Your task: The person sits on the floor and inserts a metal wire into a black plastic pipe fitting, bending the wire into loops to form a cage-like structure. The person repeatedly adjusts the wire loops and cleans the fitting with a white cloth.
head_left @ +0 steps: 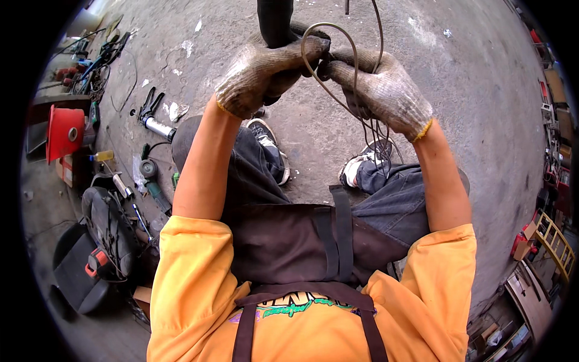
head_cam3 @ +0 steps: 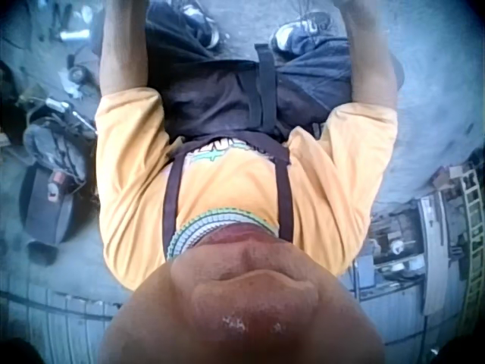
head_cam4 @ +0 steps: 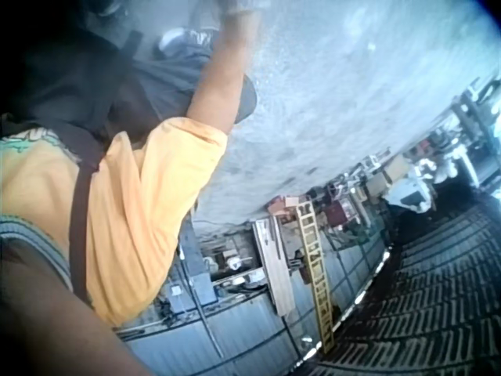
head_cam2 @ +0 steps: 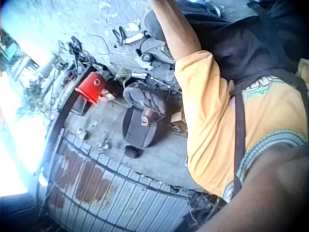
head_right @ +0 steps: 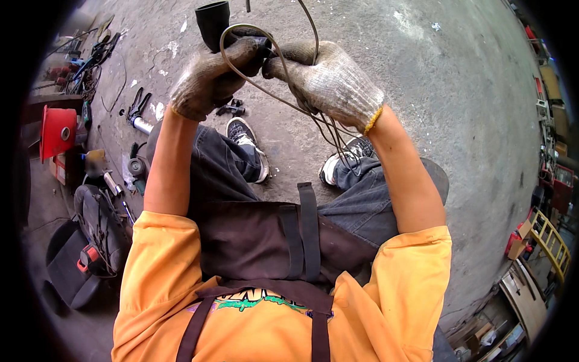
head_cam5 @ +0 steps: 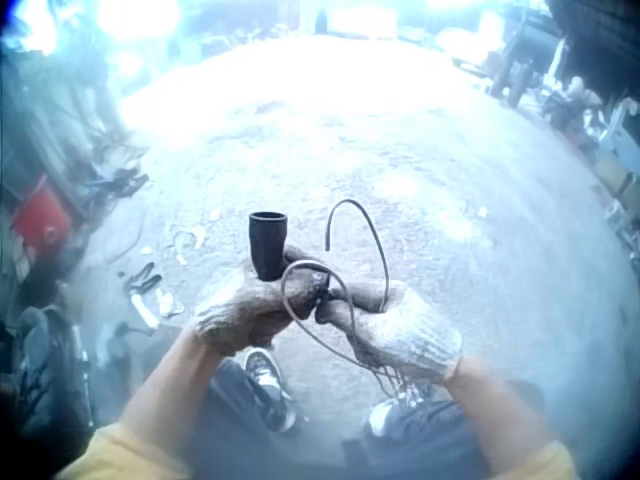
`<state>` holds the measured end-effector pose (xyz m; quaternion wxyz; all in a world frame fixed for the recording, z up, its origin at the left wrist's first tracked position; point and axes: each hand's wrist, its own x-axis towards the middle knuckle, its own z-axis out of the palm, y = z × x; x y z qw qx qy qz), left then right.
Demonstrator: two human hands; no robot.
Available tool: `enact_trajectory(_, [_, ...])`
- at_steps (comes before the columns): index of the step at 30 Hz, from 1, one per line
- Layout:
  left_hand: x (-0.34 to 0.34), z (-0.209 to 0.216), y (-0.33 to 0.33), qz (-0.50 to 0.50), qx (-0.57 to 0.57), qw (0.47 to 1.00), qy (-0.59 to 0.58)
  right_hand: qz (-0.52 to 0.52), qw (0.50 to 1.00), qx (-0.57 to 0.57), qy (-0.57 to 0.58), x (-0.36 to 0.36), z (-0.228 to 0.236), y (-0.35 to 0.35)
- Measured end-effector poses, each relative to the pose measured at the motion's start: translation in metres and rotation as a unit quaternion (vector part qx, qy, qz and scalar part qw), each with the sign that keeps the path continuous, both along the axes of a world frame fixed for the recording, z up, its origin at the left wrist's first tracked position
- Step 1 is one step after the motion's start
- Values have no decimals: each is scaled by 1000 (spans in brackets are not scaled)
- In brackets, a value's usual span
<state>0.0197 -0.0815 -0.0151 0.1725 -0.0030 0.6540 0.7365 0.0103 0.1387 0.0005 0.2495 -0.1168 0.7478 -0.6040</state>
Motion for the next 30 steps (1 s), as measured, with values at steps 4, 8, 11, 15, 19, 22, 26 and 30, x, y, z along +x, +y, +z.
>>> enact_trajectory(4, [-17, -43, 4, 89, 90, 991, -34, -36, 949, 98, 299, 8, -25, -13])
enact_trajectory(8, [-16, -18, 18, 114, 208, 963, -128, -63, 824, 226, 516, 7, -27, -15])
enact_trajectory(11, [-16, -16, 11, 114, 195, 967, -118, -59, 812, 257, 521, 9, -22, -11])
enact_trajectory(15, [-10, -12, -3, 28, 58, 993, -95, -13, 962, 104, 254, 3, -18, -3])
enact_trajectory(19, [4, 5, -6, -26, 13, 999, 34, 50, 992, 68, -92, 2, 13, 7])
enact_trajectory(22, [3, -7, -14, -52, -58, 991, 109, 53, 989, 47, -128, 1, 16, 12])
enact_trajectory(26, [3, 0, -14, -76, -60, 990, 102, 76, 992, 62, -84, -2, 19, 23])
enact_trajectory(30, [-2, -16, -10, -85, -12, 985, 148, 36, 998, 59, -8, 5, 16, 26])
